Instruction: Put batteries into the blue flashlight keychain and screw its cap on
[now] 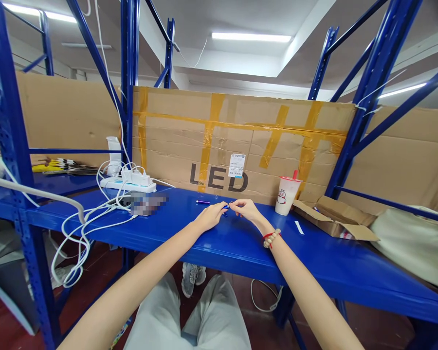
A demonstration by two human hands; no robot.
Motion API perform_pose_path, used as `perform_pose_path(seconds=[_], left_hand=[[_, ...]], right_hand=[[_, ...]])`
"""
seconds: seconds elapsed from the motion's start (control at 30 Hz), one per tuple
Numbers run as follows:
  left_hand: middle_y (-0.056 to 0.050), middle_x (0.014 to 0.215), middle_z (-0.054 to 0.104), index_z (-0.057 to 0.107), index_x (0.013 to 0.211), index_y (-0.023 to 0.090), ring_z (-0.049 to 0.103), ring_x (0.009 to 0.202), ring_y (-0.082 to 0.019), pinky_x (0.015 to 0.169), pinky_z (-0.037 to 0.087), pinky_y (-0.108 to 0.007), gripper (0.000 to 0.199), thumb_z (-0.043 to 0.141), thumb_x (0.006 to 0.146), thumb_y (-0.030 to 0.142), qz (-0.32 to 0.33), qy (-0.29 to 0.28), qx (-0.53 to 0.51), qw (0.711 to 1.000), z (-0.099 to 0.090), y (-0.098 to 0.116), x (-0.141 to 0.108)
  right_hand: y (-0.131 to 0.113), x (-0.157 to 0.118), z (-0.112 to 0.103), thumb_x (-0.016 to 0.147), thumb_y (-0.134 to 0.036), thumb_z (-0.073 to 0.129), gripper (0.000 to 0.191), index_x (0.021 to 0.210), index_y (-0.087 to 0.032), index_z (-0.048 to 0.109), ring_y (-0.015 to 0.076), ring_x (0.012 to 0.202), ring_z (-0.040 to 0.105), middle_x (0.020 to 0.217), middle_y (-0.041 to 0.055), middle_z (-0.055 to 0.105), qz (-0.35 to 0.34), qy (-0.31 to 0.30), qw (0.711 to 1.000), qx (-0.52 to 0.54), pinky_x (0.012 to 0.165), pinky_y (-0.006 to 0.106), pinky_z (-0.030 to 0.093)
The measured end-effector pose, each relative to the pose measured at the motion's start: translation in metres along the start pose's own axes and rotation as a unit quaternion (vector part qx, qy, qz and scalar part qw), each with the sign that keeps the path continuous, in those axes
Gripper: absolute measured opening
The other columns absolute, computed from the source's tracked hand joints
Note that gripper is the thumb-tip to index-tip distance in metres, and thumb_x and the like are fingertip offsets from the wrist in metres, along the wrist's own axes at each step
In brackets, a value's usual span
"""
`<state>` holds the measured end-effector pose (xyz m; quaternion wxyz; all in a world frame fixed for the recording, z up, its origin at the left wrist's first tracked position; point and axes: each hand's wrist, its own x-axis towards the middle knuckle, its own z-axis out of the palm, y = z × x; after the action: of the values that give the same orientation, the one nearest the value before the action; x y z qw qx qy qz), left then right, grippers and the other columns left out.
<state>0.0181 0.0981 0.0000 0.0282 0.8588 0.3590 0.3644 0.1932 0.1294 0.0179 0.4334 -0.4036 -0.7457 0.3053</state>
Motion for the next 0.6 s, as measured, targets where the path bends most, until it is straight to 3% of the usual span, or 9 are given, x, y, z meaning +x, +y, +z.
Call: perform_pose_path(seconds=[0.27, 0.6], left_hand=[[-0.006, 0.117, 0.058, 0.049, 0.113, 0.020, 0.055, 0.106, -0.019, 0.089, 0.044, -0.030, 0.030, 0.032, 0.090, 0.027, -0.004, 0.010, 0.017, 1.000, 0.000, -0.001, 0.000], [-0.005, 0.113, 0.061, 0.050, 0.113, 0.020, 0.057, 0.102, -0.020, 0.087, 0.045, -0.030, 0.030, 0.034, 0.089, 0.027, -0.019, 0.023, 0.015, 0.999, -0.004, 0.006, -0.001]], right_hand=[[-0.008, -0.004, 0.002, 0.053, -0.057, 0.067, 0.043, 0.056, -0.014, 0.061, 0.0071, 0.040, 0.040, 0.043, -0.0025, 0.047, 0.009, -0.013, 1.000, 0.000, 0.038, 0.020, 0.029], [-0.018, -0.007, 0.004, 0.054, -0.055, 0.068, 0.043, 0.049, -0.015, 0.053, 0.0058, 0.040, 0.041, 0.042, -0.0030, 0.047, 0.048, -0.010, 0.999, 0.012, 0.039, 0.019, 0.029]])
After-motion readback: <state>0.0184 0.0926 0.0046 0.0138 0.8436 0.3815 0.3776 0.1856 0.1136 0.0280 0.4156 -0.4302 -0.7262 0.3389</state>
